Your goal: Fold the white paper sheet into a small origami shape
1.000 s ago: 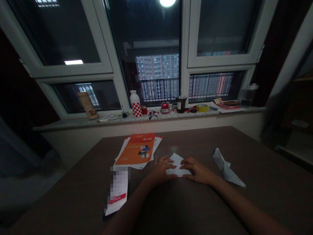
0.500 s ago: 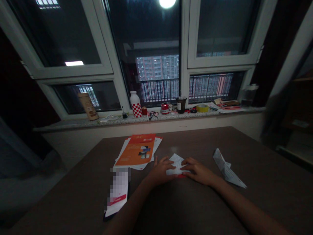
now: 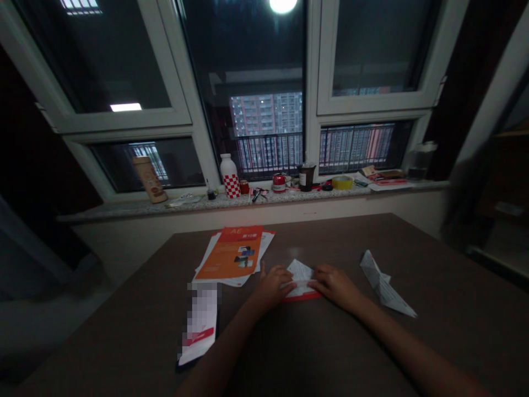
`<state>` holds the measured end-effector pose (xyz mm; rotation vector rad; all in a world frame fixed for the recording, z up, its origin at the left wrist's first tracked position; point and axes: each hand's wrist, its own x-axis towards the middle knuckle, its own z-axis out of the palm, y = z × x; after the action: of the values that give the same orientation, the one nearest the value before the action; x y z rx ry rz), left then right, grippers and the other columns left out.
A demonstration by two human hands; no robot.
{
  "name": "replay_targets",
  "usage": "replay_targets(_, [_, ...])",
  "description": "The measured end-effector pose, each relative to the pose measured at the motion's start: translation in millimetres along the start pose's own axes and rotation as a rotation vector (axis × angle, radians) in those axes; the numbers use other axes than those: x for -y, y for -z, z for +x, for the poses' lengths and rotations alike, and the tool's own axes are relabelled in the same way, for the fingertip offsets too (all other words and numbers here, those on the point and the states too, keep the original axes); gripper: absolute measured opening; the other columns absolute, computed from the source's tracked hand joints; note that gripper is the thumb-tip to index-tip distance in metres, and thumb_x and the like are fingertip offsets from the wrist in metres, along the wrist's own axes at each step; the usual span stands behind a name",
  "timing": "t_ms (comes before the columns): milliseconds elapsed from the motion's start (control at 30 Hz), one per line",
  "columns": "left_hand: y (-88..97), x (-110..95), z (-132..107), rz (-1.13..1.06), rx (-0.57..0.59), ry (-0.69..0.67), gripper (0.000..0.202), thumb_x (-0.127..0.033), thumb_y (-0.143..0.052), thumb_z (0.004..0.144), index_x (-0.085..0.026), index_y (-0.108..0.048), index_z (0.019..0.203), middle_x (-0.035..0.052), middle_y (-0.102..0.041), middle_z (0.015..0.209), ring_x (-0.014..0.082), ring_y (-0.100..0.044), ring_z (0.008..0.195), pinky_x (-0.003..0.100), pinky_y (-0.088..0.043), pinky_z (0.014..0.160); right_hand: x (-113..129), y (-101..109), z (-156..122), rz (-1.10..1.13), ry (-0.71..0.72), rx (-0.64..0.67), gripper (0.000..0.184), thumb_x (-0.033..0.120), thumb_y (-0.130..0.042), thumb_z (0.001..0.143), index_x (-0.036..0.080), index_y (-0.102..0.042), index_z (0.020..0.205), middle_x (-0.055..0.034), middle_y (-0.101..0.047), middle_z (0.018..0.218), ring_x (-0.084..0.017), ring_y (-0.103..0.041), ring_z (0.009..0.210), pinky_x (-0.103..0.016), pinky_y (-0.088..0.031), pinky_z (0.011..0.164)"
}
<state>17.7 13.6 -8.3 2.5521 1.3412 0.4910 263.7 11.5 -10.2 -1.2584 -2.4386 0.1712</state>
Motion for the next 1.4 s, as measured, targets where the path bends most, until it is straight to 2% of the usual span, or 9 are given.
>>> replay_targets(167, [-0.1,-1,2,0.038,-0.042,0.012,0.027,-0.044,-0.049,0.096,-0.028,-0.071,0.102,0.0020,-0.069,0.113,0.0214,-0.054,0.117,0.055,0.000,0.117,3,-1,5,-0.055,-0.091,-0.010,0.041,0.050,-0.041,0.097,0.021,-0.070,0.093,-0.0072,-0.068,0.097,-0.023,-0.060,0.096,-0.035,-0.041,0.085])
replay_targets(333, [1.3,-1,7,0.017,-0.033,0.017,0.027,-0.041,-0.049,0.095,-0.029,-0.069,0.109,-0.0003,-0.071,0.114,0.0203,-0.060,0.111,0.048,-0.007,0.119,7,-3,9,-0.133,-0.112,-0.055,0.041,0.050,-0.042,0.097,0.021,-0.070,0.095,-0.0096,-0.070,0.098,-0.026,-0.057,0.102,-0.040,-0.038,0.089])
replay_targets(467, [3.7,-1,9,-0.015,-0.011,0.048,0.029,-0.043,-0.051,0.094,-0.033,-0.064,0.118,-0.0036,-0.069,0.120,0.0202,-0.061,0.113,0.044,-0.010,0.119,4,-3,11,-0.098,-0.137,-0.023,0.041,0.051,-0.042,0.096,0.021,-0.069,0.096,-0.0098,-0.071,0.099,-0.025,-0.059,0.101,-0.038,-0.038,0.087])
replay_targets(633, [6.7,-2,9,-0.007,-0.002,0.067,0.029,-0.043,-0.050,0.094,-0.034,-0.065,0.117,-0.0037,-0.068,0.121,0.0203,-0.060,0.116,0.043,-0.013,0.118,-6,-2,12,0.016,-0.162,-0.013,0.038,0.052,-0.046,0.094,0.022,-0.069,0.099,-0.0082,-0.071,0.101,-0.025,-0.062,0.100,-0.037,-0.039,0.088])
replay_targets(833, [3.5,3,11,-0.032,-0.027,0.067,0.029,-0.042,-0.053,0.093,-0.032,-0.066,0.116,-0.0025,-0.070,0.119,0.0208,-0.060,0.115,0.045,-0.008,0.119,-14,-5,11,0.083,-0.232,-0.034,0.043,0.052,-0.043,0.095,0.021,-0.071,0.094,-0.0089,-0.073,0.099,-0.024,-0.064,0.099,-0.035,-0.040,0.087])
replay_targets(1033, [-1.4,5,13,-0.013,-0.030,0.066,0.029,-0.043,-0.053,0.093,-0.033,-0.067,0.116,-0.0018,-0.069,0.120,0.0209,-0.058,0.117,0.047,-0.007,0.119,-11,-9,12,0.029,-0.255,-0.060,0.035,0.046,-0.046,0.095,0.021,-0.070,0.099,-0.0093,-0.072,0.103,-0.025,-0.064,0.102,-0.037,-0.037,0.090])
replay_targets(1233, [-5.4,8,13,0.002,-0.009,0.081,0.029,-0.042,-0.055,0.092,-0.035,-0.065,0.119,0.0002,-0.066,0.125,0.0233,-0.052,0.124,0.054,-0.005,0.118,-10,-13,13,-0.027,-0.280,-0.047,0.028,0.042,-0.048,0.095,0.023,-0.068,0.096,-0.0072,-0.073,0.100,-0.025,-0.063,0.101,-0.037,-0.035,0.087])
replay_targets(1400, [-6.3,8,14,0.014,-0.009,0.082,0.027,-0.040,-0.056,0.092,-0.036,-0.067,0.117,0.0006,-0.065,0.124,0.0228,-0.052,0.122,0.053,-0.006,0.117,-8,-16,14,-0.056,-0.313,-0.052,0.024,0.040,-0.051,0.094,0.023,-0.068,0.096,-0.0068,-0.072,0.101,-0.025,-0.063,0.101,-0.036,-0.033,0.087])
